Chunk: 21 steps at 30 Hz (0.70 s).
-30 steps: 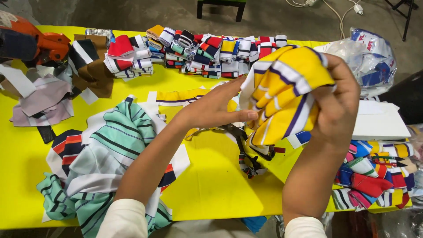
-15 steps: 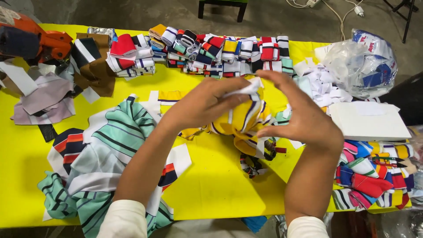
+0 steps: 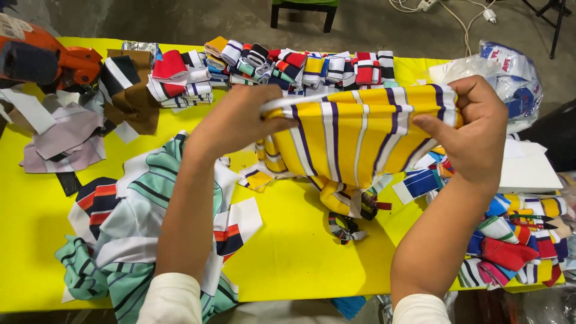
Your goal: Trimming the edges of striped fabric pieces using large scissors on a work table.
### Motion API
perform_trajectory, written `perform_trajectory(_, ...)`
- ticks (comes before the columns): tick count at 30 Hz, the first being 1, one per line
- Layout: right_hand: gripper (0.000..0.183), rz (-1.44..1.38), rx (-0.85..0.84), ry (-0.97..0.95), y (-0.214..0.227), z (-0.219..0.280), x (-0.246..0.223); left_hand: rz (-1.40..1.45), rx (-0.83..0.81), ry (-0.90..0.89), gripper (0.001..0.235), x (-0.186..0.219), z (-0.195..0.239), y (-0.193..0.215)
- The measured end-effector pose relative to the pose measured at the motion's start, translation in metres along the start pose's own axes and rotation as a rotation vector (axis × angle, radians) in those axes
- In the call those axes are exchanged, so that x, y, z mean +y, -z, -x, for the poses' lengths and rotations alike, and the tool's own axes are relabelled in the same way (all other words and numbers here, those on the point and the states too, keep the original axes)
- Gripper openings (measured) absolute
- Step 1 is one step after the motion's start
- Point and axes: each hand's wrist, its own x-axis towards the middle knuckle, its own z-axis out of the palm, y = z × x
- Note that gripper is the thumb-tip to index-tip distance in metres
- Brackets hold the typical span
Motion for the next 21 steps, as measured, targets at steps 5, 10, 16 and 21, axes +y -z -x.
perform_trajectory(5, 0.035, 0.367, -0.138, 0.061, 0.012, 0.002, -0.006, 0.113, 0.532, -0.208, 0.035, -0.016, 0.014, 0.016)
perform_trajectory(10, 0.013, 0.239, 0.183, 0.282, 0.029, 0.005, 0.046, 0.005, 0.721, -0.316, 0.048, -0.019, 0.020, 0.021)
perform_trajectory(16, 0.025, -0.294, 0.468, -0.065, 0.017, -0.003, 0.042, 0.303, 0.581, -0.218, 0.029, -0.023, 0.015, 0.018)
perform_trajectory(21, 0.016, -0.043, 0.499, -0.040, 0.013, -0.006, 0.025, 0.239, 0.597, -0.188, 0.021, -0.027, 0.010, 0.013)
